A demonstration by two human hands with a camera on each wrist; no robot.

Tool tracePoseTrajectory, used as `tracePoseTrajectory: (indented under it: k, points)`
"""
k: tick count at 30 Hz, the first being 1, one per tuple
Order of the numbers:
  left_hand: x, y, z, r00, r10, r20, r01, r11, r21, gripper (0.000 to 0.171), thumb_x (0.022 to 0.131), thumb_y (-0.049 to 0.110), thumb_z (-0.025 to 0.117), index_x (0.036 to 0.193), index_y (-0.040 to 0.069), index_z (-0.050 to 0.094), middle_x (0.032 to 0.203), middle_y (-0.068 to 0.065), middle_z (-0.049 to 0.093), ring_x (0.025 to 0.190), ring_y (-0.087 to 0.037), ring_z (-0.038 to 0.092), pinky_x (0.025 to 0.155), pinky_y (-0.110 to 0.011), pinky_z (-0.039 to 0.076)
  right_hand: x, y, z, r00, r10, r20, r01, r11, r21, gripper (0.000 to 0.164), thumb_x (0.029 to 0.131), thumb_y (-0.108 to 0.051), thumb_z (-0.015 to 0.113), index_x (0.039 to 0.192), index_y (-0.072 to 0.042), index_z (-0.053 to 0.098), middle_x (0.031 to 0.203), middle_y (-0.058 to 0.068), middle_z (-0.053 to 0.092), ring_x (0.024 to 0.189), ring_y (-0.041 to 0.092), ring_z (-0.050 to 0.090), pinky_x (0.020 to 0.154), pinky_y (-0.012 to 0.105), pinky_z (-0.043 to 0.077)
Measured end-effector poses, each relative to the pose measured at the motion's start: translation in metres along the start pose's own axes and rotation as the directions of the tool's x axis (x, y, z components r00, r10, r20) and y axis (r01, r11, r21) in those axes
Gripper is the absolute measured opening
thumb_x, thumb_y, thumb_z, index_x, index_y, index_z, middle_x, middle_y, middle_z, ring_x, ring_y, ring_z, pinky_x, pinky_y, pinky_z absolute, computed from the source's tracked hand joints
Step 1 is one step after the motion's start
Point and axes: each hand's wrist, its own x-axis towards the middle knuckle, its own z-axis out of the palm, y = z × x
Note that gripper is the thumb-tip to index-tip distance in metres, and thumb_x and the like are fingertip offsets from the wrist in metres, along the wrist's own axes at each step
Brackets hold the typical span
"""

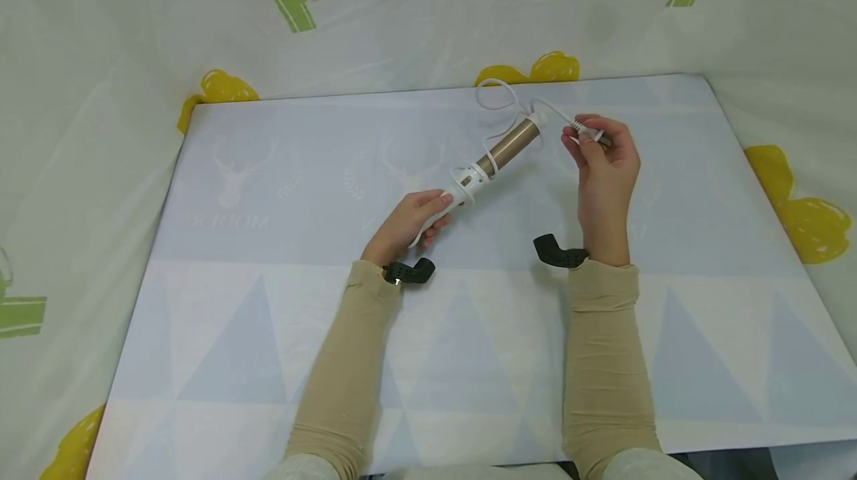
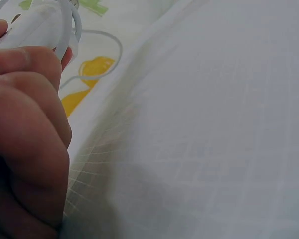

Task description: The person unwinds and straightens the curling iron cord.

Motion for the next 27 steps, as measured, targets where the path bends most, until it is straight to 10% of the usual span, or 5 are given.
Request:
tracePoseTrajectory:
  k: [27]
  points:
    - [0.004, -0.005, 0.000, 1.000, 0.000, 0.001, -0.001, 0.993, 0.119, 0.051, 0.083, 0.052, 0.054, 0.098, 0.003, 0.057, 0.062, -0.007, 0.042, 0.047, -0.018, 0.035, 0.039, -0.030, 0.036, -0.009, -0.007, 0.020, 0.995, -0.051, 0.089, 0.044, 0.996, 0.072, 0.012, 0.084, 0.012, 0.050, 0.096, 0.013, 0.051, 0.107, 0.027, 0.047, 0.091, 0.038, 0.054, 0.088, 0.042, 0.043]
